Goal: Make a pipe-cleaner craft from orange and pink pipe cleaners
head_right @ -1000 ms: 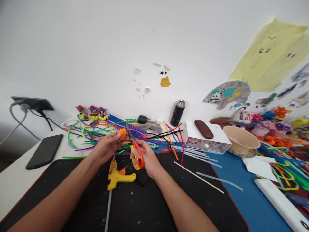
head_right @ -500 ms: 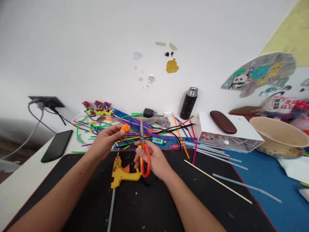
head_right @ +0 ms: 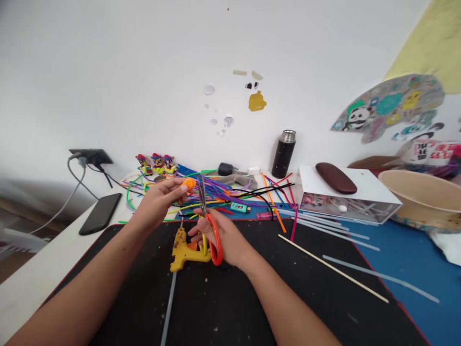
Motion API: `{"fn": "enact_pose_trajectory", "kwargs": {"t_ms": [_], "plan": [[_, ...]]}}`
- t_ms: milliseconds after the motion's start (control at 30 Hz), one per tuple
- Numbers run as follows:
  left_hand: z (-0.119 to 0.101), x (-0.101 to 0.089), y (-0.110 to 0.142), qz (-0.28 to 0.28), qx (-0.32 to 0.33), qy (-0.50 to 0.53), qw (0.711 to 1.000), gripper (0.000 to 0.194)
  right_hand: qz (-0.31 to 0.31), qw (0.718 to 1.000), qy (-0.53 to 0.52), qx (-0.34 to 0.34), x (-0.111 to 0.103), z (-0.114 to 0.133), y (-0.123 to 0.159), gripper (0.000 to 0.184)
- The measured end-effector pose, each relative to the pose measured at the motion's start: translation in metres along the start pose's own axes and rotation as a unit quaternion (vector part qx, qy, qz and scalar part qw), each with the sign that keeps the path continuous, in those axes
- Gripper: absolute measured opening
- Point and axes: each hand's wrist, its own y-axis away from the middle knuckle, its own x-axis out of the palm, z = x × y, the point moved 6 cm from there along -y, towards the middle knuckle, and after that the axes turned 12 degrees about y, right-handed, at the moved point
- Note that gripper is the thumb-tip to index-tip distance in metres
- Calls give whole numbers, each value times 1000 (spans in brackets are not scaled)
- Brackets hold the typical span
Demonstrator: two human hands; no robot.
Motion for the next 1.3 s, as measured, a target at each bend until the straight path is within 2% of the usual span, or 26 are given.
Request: {"fn": "enact_pose_trajectory", "kwargs": {"t_ms": [100, 300, 467, 633, 933, 1300], "plan": [[-2, 0, 1, -10, 9, 2, 1000, 50, -13, 1000, 19, -2, 0, -2, -1, 81], [-7, -1, 2, -42, 68, -11, 997, 50, -98, 991, 92, -25, -11, 0, -1, 65], [-15, 3, 9, -50, 135, -92, 985, 39, -122, 986, 116, -3, -14, 2, 1, 56], [-23, 10, 15, -52, 183, -197, 962, 31, -121, 979, 166, -18, -10, 1, 3, 44], [-25, 18, 20, -32, 198, -243, 949, 29, -114, 979, 167, 2, -10, -4, 2, 47], [-17, 15, 17, -21, 178, -256, 950, 32, -119, 970, 212, -11, -11, -2, 3, 44]]}}
